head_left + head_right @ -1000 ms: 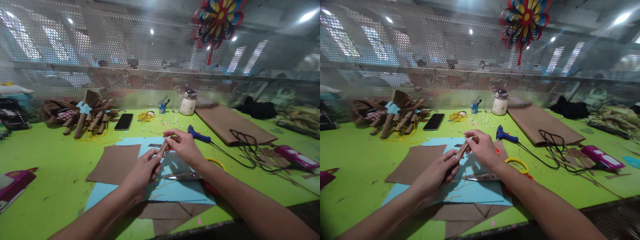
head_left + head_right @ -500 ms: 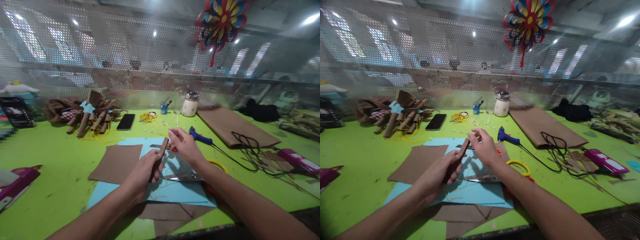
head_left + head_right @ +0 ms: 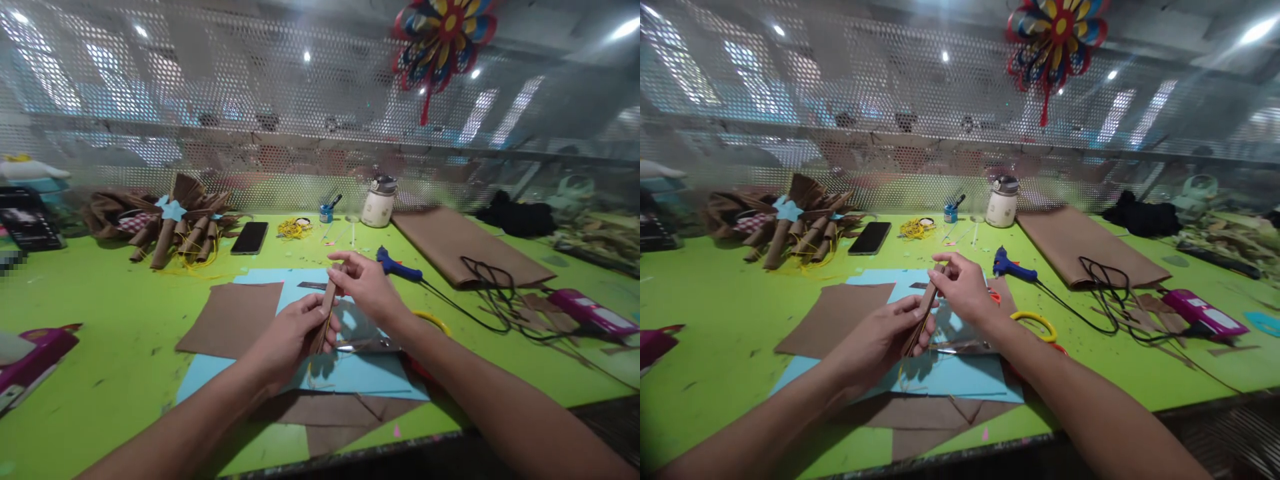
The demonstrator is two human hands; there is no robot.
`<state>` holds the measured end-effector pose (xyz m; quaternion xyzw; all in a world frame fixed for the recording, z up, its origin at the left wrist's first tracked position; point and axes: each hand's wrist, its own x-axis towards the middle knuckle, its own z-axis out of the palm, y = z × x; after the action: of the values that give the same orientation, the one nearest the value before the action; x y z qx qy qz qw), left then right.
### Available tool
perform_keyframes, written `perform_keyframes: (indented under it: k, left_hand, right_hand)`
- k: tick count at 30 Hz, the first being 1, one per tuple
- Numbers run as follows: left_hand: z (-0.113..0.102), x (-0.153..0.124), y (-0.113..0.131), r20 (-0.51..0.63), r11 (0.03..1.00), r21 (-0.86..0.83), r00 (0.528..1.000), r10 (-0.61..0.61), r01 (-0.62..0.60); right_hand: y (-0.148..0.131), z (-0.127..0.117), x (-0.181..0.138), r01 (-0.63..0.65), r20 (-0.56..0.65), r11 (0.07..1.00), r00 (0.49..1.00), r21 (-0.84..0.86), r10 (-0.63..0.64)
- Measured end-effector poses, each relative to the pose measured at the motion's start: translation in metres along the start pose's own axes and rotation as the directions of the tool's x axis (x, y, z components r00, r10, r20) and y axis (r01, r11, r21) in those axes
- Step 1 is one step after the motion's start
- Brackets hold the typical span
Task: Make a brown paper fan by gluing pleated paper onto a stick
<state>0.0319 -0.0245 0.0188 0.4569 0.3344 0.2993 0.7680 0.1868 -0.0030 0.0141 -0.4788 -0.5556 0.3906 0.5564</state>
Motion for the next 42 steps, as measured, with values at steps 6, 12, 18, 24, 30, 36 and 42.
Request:
perform_keyframes:
  k: [6,12,18,24,30,36,42]
  left_hand:
    - [-0.001,0.0,0.001,0.05,0.997,-0.071,0.998,-0.024,0.027]
    - [-0.004,0.002,0.0,0.085,0.993,-0.093,0.994,-0.062,0.07]
    - [-0.01,0.006,-0.007,0.096,0.996,-0.088,0.995,0.006,0.002]
    - [-0.015,0.008,0.005,-0.108,0.987,-0.124,0.99,0.089,-0.102]
    - [-0.022,0.013,0.01,-0.239,0.984,-0.135,0.968,0.078,-0.113]
    - [-0.025,0.017,0.005,-0.212,0.974,-0.189,0.973,0.088,-0.129]
    - [-0.026,0.018,0.001,-0.197,0.971,-0.215,0.979,0.059,-0.102]
  right_hand:
    - [0.009,-0.004,0.005,0.026,0.043,1.0,0.999,0.011,-0.026]
    - [0.006,-0.004,0.003,0.011,0.141,0.995,0.99,0.102,-0.025]
    - [0.0,-0.001,0.001,0.019,0.153,0.998,0.988,0.067,-0.03]
    - [0.002,0.002,-0.002,0.061,0.061,0.997,0.996,-0.053,-0.058]
    - [-0.004,-0.023,0.006,0.169,0.034,0.899,0.985,-0.405,-0.17]
    - [-0.006,-0.101,0.041,0.054,0.047,0.505,0.999,-0.861,-0.027]
    - [0.037,-0.142,0.04,0.05,0.072,0.218,0.993,-0.975,0.091]
